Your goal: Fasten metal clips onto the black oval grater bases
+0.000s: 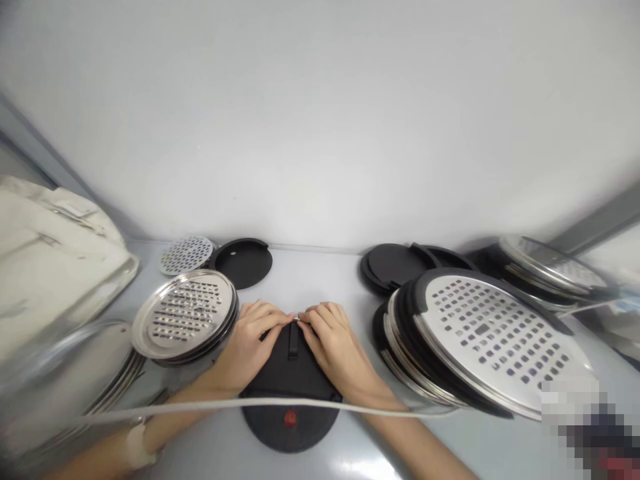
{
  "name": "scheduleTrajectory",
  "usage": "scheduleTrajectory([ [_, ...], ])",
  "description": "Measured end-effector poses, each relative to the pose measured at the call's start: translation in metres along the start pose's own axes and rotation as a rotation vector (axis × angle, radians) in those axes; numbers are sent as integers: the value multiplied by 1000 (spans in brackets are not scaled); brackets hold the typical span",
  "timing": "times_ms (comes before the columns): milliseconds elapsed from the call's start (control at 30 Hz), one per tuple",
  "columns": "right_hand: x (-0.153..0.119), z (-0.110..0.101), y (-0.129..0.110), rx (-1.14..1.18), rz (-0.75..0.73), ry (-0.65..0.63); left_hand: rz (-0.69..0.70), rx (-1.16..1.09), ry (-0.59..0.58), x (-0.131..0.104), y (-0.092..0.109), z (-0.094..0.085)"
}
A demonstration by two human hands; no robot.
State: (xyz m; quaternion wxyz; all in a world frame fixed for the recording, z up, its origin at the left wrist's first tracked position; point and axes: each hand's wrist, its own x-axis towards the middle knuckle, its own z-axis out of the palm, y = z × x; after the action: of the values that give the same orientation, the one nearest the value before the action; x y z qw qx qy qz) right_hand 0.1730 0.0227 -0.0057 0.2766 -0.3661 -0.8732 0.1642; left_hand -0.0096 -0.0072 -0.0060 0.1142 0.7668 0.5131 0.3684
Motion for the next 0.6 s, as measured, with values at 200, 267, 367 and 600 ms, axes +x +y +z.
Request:
scheduleTrajectory([
  [200, 1, -3, -1, -32, -17, -2, 6, -14, 3, 0, 0, 0],
  [267, 1, -3, -2, -50, -20, -10, 5, -16, 7, 1, -1, 1],
  [367, 2, -2, -2, -66, 0, -24, 5, -23, 16, 1, -2, 1],
  [600, 1, -1, 0, -35, -4, -33, 19, -18, 15, 1, -1, 1],
])
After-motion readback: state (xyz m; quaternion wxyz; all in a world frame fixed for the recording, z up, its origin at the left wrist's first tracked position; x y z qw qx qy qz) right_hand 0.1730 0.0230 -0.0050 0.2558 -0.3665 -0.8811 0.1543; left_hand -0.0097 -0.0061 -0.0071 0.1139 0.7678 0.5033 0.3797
